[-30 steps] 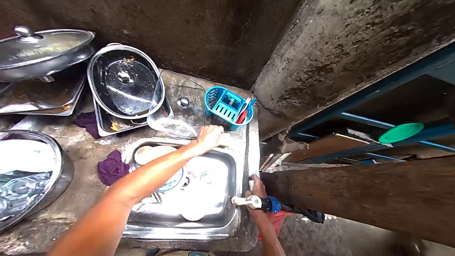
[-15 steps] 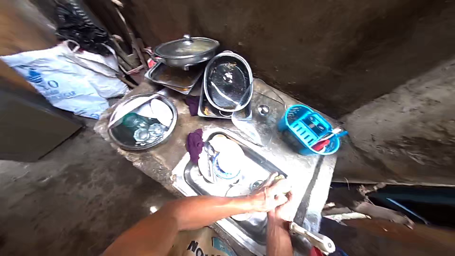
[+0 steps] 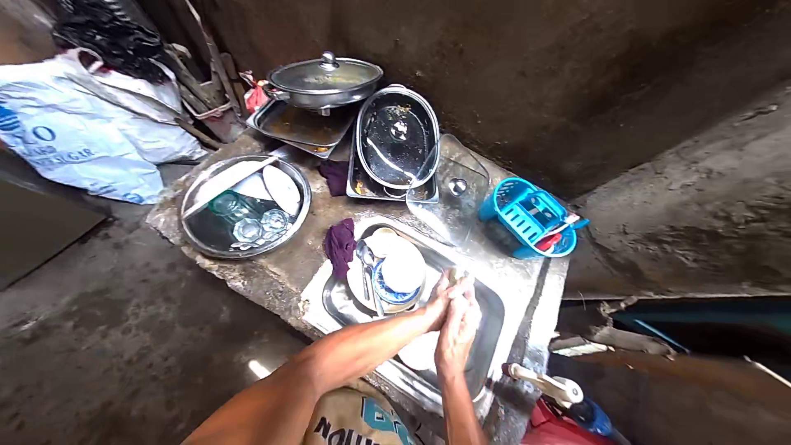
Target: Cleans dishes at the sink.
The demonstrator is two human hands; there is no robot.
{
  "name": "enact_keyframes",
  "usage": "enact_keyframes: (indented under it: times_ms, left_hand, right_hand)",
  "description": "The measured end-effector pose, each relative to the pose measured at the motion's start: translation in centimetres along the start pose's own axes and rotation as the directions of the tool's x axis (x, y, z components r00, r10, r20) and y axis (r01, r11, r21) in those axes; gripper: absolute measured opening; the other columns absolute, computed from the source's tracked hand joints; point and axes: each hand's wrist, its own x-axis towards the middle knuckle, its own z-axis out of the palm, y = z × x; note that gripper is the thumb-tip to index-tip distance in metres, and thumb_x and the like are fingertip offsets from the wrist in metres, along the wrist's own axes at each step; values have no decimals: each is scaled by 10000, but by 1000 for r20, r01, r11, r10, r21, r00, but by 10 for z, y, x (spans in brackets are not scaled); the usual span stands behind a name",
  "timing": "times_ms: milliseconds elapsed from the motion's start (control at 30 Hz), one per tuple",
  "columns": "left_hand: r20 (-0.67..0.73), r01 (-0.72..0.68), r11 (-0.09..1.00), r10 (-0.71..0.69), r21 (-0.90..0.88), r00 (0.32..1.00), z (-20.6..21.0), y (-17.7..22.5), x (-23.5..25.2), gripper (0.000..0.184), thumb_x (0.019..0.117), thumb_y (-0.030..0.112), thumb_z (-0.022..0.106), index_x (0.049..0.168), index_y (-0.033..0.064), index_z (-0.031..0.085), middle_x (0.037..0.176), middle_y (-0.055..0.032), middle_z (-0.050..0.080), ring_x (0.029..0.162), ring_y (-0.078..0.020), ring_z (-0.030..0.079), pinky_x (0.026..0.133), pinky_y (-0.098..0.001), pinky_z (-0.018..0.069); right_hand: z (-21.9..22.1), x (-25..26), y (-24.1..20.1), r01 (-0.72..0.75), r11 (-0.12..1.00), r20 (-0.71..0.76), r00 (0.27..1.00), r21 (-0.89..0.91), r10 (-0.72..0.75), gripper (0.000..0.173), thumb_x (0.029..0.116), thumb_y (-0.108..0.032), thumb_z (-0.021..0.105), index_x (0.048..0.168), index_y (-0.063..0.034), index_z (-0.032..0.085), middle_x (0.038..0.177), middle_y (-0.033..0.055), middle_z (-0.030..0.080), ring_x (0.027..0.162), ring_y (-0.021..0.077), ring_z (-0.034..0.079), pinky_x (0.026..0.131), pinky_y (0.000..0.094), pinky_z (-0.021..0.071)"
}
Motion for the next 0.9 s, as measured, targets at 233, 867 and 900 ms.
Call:
enact_keyframes:
  times_ms: [233, 867, 900]
  left_hand:
    - [103, -206, 968, 192, 144, 976, 26, -14, -61, 384, 1026, 79, 511, 1365, -89, 571, 1356, -203, 628, 1276, -200, 595, 1116, -344, 465]
    - [62, 57, 971, -73, 231, 995, 22, -27, -45, 409, 1088, 171, 433, 1423, -49, 514, 1423, -205, 562, 1316, -222, 540, 1130, -368, 427]
    - [93, 55, 972, -77, 227, 993, 26, -23, -56, 422, 1076, 160, 464, 1443, -42, 514, 1451, -185, 557, 1341, -203, 531, 1151, -350, 414]
  right_hand:
    - [-50, 38, 41, -230, 973, -212, 950, 13, 228, 375, 1093, -157, 399, 1357, 73, 534, 1248, 174, 643, 1129, 159, 629, 1009, 317, 513]
    - [-41, 16, 37, -188, 982, -227, 957, -9, 181, 424, 1056, -134, 380, 1352, 112, 557, 1377, 243, 596, 1295, 249, 570, 1116, 385, 447]
    - [-49, 28, 50, -233, 969, -263, 933, 77, 245, 400, 1076, -142, 368, 1339, 79, 572, 1294, 207, 636, 1191, 215, 615, 1038, 365, 500]
